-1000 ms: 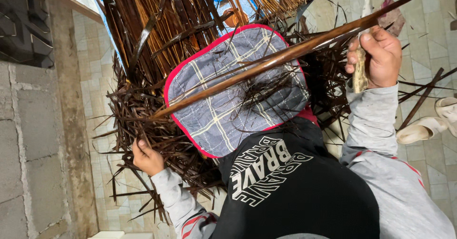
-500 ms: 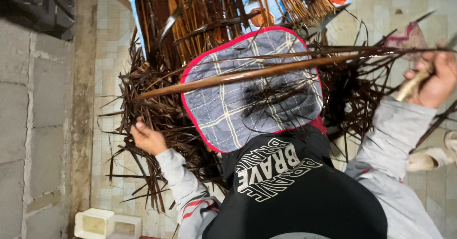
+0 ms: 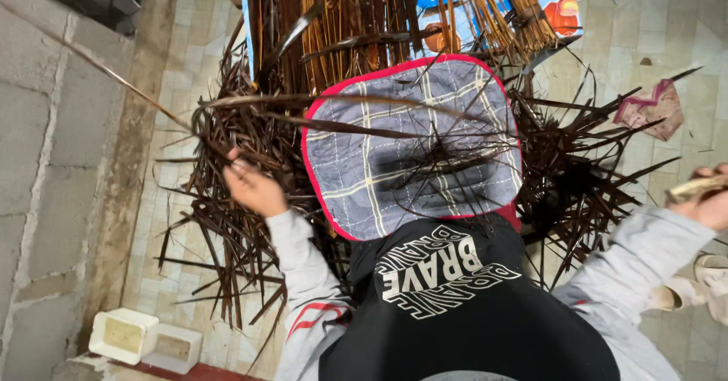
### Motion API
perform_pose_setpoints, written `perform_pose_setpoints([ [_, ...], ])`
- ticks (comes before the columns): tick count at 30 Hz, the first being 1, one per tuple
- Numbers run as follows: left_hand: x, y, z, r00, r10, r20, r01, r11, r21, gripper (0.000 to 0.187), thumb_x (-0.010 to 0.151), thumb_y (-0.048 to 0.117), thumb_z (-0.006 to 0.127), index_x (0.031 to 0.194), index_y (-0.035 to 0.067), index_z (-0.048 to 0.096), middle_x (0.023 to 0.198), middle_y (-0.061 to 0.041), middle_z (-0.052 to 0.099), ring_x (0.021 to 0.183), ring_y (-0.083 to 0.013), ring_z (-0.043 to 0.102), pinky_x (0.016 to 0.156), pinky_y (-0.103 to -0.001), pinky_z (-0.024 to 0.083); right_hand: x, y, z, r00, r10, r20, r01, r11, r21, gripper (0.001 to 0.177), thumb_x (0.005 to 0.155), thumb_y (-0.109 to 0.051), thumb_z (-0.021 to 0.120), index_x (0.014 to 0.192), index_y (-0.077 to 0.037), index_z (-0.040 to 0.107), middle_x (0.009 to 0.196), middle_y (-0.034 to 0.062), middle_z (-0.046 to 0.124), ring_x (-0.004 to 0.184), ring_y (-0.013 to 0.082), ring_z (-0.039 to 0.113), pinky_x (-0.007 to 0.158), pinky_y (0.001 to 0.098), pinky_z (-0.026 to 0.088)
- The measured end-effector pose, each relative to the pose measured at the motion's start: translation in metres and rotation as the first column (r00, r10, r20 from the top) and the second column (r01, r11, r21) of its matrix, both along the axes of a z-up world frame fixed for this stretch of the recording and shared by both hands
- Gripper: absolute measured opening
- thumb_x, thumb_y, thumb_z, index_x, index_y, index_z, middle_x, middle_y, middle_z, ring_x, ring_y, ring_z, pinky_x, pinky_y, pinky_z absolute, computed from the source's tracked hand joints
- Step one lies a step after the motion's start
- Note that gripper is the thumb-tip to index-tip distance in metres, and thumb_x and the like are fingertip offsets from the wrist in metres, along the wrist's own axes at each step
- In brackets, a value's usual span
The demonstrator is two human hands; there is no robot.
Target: The person weaves dried plant fibers through a circular frame, using a small blade to trim the ends.
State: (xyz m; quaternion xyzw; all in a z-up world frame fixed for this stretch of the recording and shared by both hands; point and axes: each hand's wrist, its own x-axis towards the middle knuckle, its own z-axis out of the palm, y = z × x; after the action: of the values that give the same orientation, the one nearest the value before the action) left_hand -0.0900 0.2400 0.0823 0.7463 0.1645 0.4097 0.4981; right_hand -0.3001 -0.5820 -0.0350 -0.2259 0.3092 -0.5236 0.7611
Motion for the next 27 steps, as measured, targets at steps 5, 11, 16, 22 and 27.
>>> perform_pose_setpoints([
  [5,-0.011,-0.087,0.032,0.983,-0.182,0.019,0.181,0.983,0.043,0.046,0.117,0.042,0.038,0.139,0.008,0.061,0.080,0.005,0.057,0.057,-0.0050,0.043,0.053,-0.025,0.039,0.073,0.176,0.122,0.913,0.220,-0.345,-0.286,0.946,-0.154,0.016,0.107,-0.025,0.066,0.093,-0.018,0.062,0.075,-0.0041,0.053,0.058,0.0097,0.049,0.055,0.0271,0.049],
  [11,-0.044,-0.179,0.021,0.876,-0.474,-0.083,0.472,0.880,-0.047,0.071,0.106,0.068,0.021,0.115,0.012,0.064,0.098,-0.004,0.064,0.085,-0.0196,0.062,0.074,-0.036,0.049,0.114,0.346,0.207,0.692,0.537,-0.483,-0.713,0.610,-0.345,0.018,0.105,-0.023,0.071,0.111,-0.008,0.062,0.084,0.0010,0.055,0.051,0.0080,0.046,0.042,0.0220,0.041],
  [16,-0.070,-0.213,0.025,0.651,-0.754,0.086,0.757,0.653,-0.007,0.040,0.117,0.035,0.038,0.132,0.008,0.064,0.119,-0.014,0.074,0.103,-0.0301,0.073,0.087,-0.044,0.060,0.125,0.374,0.235,0.772,0.566,-0.288,-0.598,0.494,-0.632,0.101,0.070,0.019,0.082,0.161,0.006,0.040,0.162,0.0295,0.043,0.074,0.0195,0.063,0.064,0.0288,0.058],
  [22,-0.073,-0.228,0.066,0.527,-0.827,0.195,0.848,0.526,-0.059,0.023,0.104,0.015,0.061,0.118,0.002,0.073,0.103,-0.014,0.077,0.085,-0.0327,0.073,0.081,-0.042,0.058,0.129,0.401,0.236,0.370,0.598,-0.711,-0.923,0.147,-0.357,0.082,0.056,0.001,0.095,0.133,-0.012,0.070,0.117,0.0100,0.069,0.059,0.0106,0.064,0.052,0.0229,0.055],
  [27,-0.074,-0.233,0.044,0.427,-0.861,0.277,0.888,0.340,-0.310,0.016,0.105,0.008,0.063,0.113,-0.002,0.073,0.101,-0.017,0.073,0.088,-0.0222,0.067,0.082,-0.039,0.053,0.129,0.420,0.225,0.687,0.406,-0.602,-0.610,-0.128,-0.782,0.024,0.091,-0.026,0.087,0.085,-0.008,0.072,0.074,0.0095,0.069,0.060,0.0334,0.065,0.060,0.0389,0.054],
])
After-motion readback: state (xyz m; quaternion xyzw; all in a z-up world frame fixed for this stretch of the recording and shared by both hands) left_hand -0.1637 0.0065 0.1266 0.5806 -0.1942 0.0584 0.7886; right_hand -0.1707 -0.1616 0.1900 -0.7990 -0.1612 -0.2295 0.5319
